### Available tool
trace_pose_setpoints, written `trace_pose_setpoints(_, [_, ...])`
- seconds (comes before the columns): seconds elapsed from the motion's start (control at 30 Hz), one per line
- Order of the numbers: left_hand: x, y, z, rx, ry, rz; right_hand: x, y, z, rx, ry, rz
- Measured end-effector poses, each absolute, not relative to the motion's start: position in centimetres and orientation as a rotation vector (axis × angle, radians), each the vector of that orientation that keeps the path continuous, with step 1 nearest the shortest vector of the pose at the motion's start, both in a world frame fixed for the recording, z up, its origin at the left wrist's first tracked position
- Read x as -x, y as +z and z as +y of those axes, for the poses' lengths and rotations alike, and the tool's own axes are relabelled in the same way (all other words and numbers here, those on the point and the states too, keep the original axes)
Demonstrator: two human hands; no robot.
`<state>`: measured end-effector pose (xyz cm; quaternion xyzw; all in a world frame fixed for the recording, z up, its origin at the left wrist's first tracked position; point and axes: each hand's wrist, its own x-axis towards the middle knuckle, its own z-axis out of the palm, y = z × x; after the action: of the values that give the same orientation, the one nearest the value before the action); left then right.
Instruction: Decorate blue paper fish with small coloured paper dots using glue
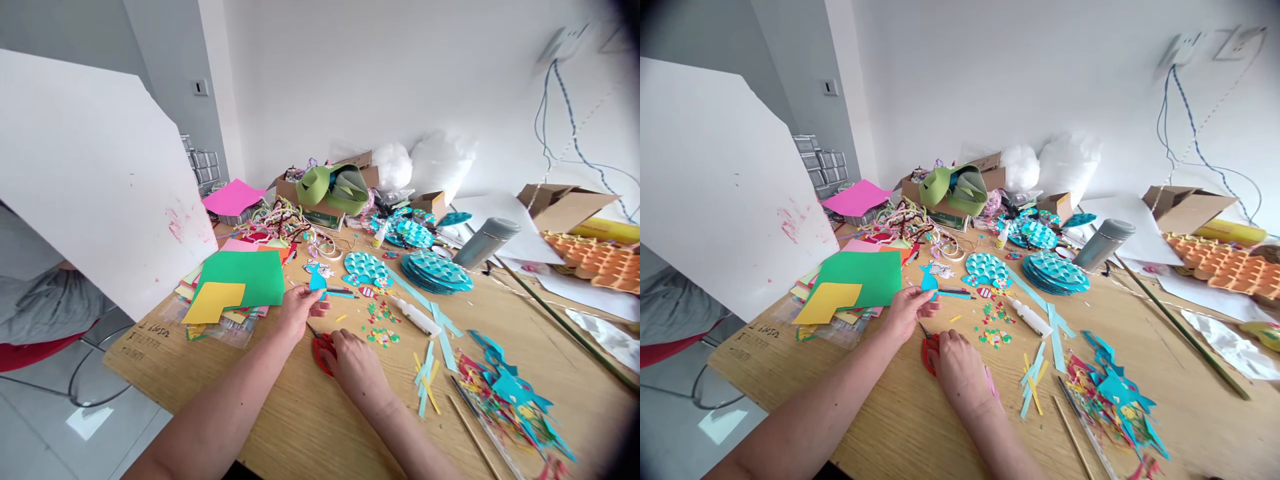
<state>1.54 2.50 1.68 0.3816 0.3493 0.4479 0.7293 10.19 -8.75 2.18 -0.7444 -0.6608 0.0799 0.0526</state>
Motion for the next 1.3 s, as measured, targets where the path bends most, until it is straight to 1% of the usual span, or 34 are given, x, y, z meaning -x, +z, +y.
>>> trace_pose_setpoints(0.17, [-1.4,2.0,2.6,-0.857,0.958,0.700,-12.0,2.5,-7.6,2.068,0.378,-1.963])
trace_pose_setpoints(0.3, [-1.4,1.9,2.7,-0.845,0.916,0.717,-16.0,3.1,-5.7,2.046,0.240,-1.883])
trace_pose_setpoints(0.47, [-1.5,1.6,2.9,-0.882,0.889,0.772,-19.1,2.7,-3.3,1.970,0.296,-2.098])
trace_pose_setpoints(0.8, [-1.5,1.2,3.2,-1.030,0.846,0.872,-19.6,0.7,-1.6,1.917,0.326,-2.280])
trace_pose_setpoints(1.3, [-1.6,0.8,3.1,-0.944,0.836,0.918,-18.1,0.9,-3.2,2.015,0.310,-2.221])
